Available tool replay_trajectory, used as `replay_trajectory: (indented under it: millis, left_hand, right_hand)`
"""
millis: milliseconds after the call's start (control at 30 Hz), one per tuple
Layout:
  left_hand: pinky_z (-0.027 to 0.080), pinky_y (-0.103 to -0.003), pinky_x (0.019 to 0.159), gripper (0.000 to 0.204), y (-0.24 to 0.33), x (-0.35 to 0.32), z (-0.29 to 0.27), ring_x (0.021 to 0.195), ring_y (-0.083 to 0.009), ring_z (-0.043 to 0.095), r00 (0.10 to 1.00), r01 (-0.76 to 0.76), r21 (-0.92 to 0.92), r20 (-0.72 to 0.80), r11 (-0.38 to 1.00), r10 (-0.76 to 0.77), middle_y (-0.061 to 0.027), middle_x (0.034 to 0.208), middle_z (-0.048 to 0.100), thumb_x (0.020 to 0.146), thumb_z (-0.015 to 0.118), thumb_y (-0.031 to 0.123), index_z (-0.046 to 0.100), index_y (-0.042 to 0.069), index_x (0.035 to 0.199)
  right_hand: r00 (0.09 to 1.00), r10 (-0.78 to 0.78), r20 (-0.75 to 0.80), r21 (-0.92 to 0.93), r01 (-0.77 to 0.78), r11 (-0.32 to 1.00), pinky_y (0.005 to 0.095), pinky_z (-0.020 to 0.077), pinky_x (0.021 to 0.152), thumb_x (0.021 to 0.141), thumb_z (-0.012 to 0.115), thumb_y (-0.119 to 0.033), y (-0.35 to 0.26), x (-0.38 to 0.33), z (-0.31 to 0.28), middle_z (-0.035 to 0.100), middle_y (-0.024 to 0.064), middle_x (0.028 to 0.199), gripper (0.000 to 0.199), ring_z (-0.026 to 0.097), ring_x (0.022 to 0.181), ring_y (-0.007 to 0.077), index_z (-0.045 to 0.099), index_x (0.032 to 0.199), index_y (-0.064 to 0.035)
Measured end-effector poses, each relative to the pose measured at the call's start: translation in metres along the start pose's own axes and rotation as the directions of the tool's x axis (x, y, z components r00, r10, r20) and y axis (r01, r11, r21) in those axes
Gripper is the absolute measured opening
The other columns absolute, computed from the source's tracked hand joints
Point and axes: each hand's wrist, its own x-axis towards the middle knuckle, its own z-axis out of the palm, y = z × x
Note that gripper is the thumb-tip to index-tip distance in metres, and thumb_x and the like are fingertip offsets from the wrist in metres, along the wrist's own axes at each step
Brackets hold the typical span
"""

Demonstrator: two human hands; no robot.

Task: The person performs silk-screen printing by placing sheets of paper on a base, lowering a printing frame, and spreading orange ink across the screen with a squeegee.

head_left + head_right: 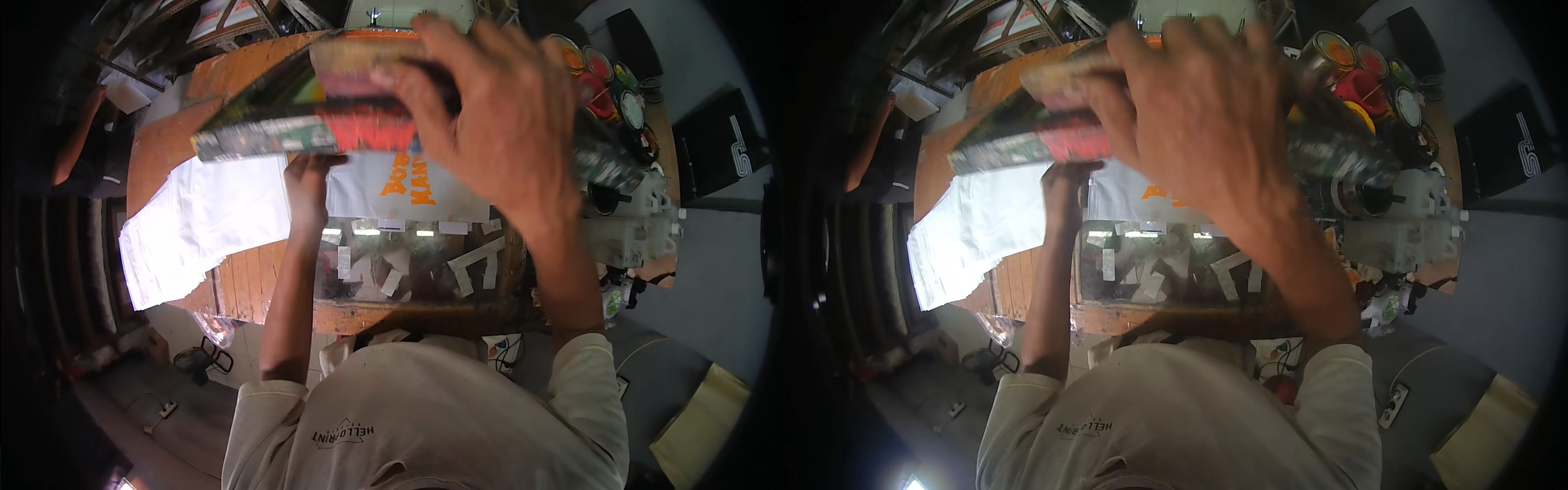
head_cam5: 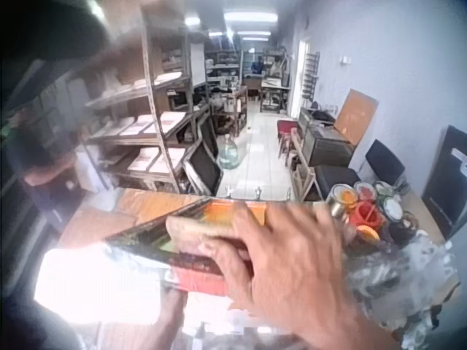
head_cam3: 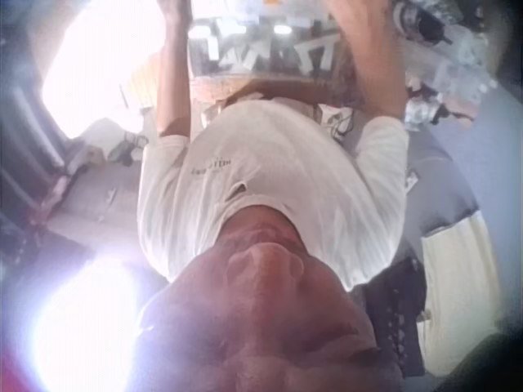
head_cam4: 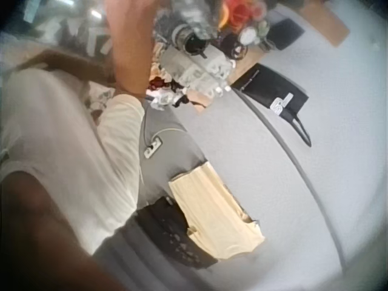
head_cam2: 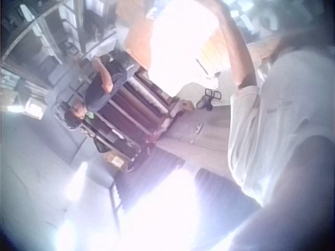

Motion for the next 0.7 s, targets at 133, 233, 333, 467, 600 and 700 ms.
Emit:
replay_trajectory:
  millis: [133, 233, 333, 467, 600, 700]
  left_hand:
    - [0.042, -0.051, 0.102, 0.041, -0.060, 0.017, 0.018, 0.125, -0.0350, 0.056, 0.948, 0.268, 0.880, -0.314, 0.392, 0.056, -0.0226, 0.124, 0.060, 0.092, 0.072, 0.041, 0.067, 0.002, 0.105]
    - [0.046, -0.049, 0.093, 0.041, -0.083, 0.024, 0.019, 0.113, -0.0314, 0.062, 0.974, 0.122, 0.902, -0.189, 0.413, 0.124, -0.0202, 0.115, 0.064, 0.089, 0.078, 0.039, 0.066, 0.002, 0.100]
    - [0.052, -0.041, 0.073, 0.031, -0.069, 0.038, 0.007, 0.083, -0.0236, 0.068, 0.995, 0.095, 0.673, -0.092, 0.733, -0.044, -0.0152, 0.092, 0.070, 0.091, 0.076, 0.029, 0.065, 0.000, 0.097]
    - [0.054, -0.030, 0.055, 0.014, -0.034, 0.063, -0.061, 0.061, -0.0153, 0.068, 0.971, 0.189, 0.581, -0.233, 0.792, -0.060, -0.0116, 0.077, 0.073, 0.095, 0.072, 0.016, 0.068, 0.002, 0.093]
    - [0.054, -0.044, 0.088, 0.032, -0.033, 0.057, -0.195, 0.103, -0.0343, 0.067, 0.717, 0.097, 0.976, -0.205, 0.196, 0.666, -0.0209, 0.111, 0.069, 0.087, 0.077, 0.022, 0.066, 0.006, 0.113]
    - [0.048, -0.045, 0.097, 0.035, -0.044, 0.018, -0.205, 0.108, -0.0363, 0.061, 0.699, -0.050, 0.928, -0.231, 0.369, 0.677, -0.0183, 0.115, 0.065, 0.086, 0.076, 0.012, 0.061, 0.001, 0.116]
  right_hand:
    - [0.963, 0.068, 0.260, -0.086, -0.047, 0.995, 0.0327, 0.0416, 0.047, 0.102, 0.057, -0.030, 0.007, 0.052, -0.032, 0.052, 0.0019, 0.057, 0.034, 0.048, 0.046, 0.0113, 0.065, 0.081, -0.0049]
    - [0.946, 0.081, 0.314, -0.047, -0.069, 0.997, 0.0324, 0.0420, 0.047, 0.102, 0.057, -0.030, 0.020, 0.078, -0.040, 0.052, 0.0018, 0.058, 0.034, 0.048, 0.047, 0.0113, 0.065, 0.080, -0.0049]
    - [0.938, 0.098, 0.332, -0.023, -0.096, 0.995, 0.0321, 0.0423, 0.048, 0.103, 0.057, -0.030, 0.027, 0.093, -0.030, 0.052, 0.0017, 0.058, 0.034, 0.048, 0.047, 0.0112, 0.064, 0.080, -0.0048]
    - [0.932, 0.134, 0.336, -0.001, -0.142, 0.990, 0.0317, 0.0427, 0.048, 0.103, 0.057, -0.030, 0.038, 0.109, -0.023, 0.052, 0.0015, 0.058, 0.035, 0.049, 0.047, 0.0112, 0.064, 0.080, -0.0048]
    - [0.929, 0.162, 0.332, 0.050, -0.189, 0.981, 0.0313, 0.0431, 0.048, 0.103, 0.057, -0.030, 0.037, 0.117, -0.021, 0.052, 0.0013, 0.058, 0.035, 0.049, 0.047, 0.0111, 0.063, 0.080, -0.0047]
    - [0.918, 0.229, 0.325, 0.072, -0.265, 0.962, 0.0309, 0.0434, 0.049, 0.104, 0.056, -0.030, 0.045, 0.119, -0.024, 0.052, 0.0012, 0.058, 0.035, 0.050, 0.048, 0.0111, 0.063, 0.080, -0.0046]
